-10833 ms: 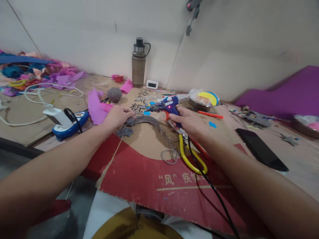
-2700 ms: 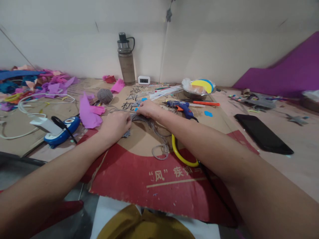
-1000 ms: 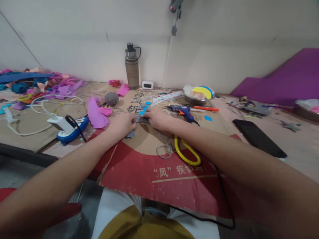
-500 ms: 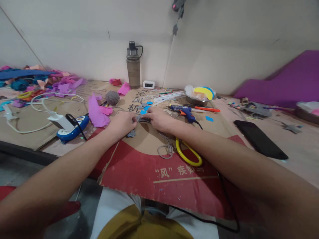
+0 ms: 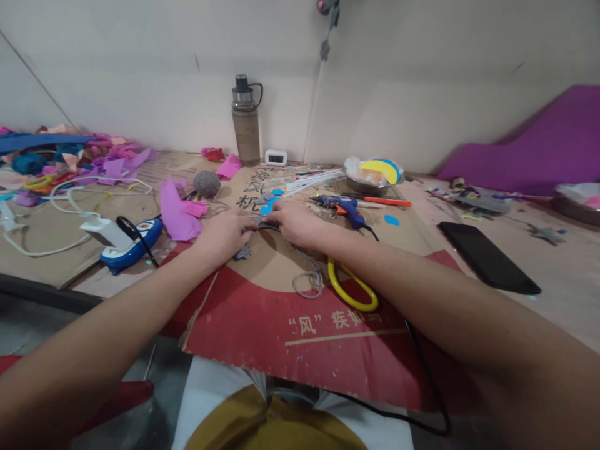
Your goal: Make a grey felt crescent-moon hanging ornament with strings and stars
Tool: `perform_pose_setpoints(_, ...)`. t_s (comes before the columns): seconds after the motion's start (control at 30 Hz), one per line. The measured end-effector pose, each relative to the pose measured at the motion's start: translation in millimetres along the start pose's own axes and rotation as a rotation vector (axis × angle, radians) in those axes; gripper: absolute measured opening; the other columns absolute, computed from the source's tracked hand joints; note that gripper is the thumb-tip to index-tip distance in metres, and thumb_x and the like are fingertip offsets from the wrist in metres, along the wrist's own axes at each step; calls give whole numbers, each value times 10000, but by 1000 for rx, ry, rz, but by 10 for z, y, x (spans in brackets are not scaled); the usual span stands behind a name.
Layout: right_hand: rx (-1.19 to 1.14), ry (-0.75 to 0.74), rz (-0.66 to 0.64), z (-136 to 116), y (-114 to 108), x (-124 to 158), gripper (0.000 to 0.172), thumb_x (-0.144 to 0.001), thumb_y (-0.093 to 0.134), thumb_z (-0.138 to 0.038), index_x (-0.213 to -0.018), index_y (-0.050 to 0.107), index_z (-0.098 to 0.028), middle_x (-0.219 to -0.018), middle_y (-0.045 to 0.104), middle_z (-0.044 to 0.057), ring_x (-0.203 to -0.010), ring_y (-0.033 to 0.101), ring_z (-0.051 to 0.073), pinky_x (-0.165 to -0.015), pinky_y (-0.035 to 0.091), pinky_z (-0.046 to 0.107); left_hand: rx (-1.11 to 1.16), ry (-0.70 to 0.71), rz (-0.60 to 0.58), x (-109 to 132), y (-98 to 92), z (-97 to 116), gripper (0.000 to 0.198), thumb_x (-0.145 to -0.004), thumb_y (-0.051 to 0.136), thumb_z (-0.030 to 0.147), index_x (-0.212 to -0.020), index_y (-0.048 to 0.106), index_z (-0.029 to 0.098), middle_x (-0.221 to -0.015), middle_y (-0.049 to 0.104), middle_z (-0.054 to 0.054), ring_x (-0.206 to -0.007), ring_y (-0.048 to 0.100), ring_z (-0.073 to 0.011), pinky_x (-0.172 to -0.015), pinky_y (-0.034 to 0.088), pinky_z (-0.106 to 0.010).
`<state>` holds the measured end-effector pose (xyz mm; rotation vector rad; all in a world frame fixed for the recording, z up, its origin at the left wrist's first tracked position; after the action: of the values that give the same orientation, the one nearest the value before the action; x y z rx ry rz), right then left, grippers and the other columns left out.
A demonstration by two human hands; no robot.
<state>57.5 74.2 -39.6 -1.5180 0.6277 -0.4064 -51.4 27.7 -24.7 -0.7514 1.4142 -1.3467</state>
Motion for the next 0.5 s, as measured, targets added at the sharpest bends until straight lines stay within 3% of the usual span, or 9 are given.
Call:
perform_pose_setpoints(0.17, -130, 94, -4, 70, -77, -1, 429, -791, 416, -40, -1081, 707, -165, -1067, 668, 115, -971, 575, 203, -827, 410, 272, -11, -2, -17, -6, 5, 0, 320, -798, 473, 194, -961, 749, 192, -978, 691, -73, -922, 611, -203, -866, 461, -311)
perform_pose_setpoints(0.27, -246, 193, 109, 201, -298, 133, 378, -834, 398, -81, -1085, 676, -130, -1068, 688, 103, -960, 595, 185, -848, 417, 268, -1, -4, -27, -8, -2, 0, 323, -803, 468, 191, -960, 750, 182, -979, 694, -73, -918, 617, -199, -865, 465, -308)
perform_pose_setpoints(0.4, -241, 317, 344, 468, -653, 586, 296, -847, 433, -148, -1045, 653, -142, -995, 692, 92, -898, 605, 185, -819, 426, 284, 14, 11, -2, -6, -24, 13, 312, -803, 471, 196, -943, 749, 175, -971, 701, -75, -920, 623, -205, -861, 471, -309)
perform_pose_setpoints(0.5, -96, 566, 479, 779, -775, 1058, 225, -848, 453, -202, -962, 632, -127, -949, 668, 135, -894, 591, 225, -813, 421, 325, 23, 36, 26, -6, -38, 29, 297, -795, 477, 188, -919, 745, 165, -953, 711, -82, -932, 625, -214, -870, 469, -314)
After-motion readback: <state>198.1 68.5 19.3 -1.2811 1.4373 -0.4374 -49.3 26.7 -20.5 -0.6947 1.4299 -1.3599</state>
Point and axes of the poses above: each hand's wrist, its own x-axis away from the middle knuckle, its own y-axis out of the palm, z = x × y, the point moved 7 cm from there along -x, towards the middle knuckle
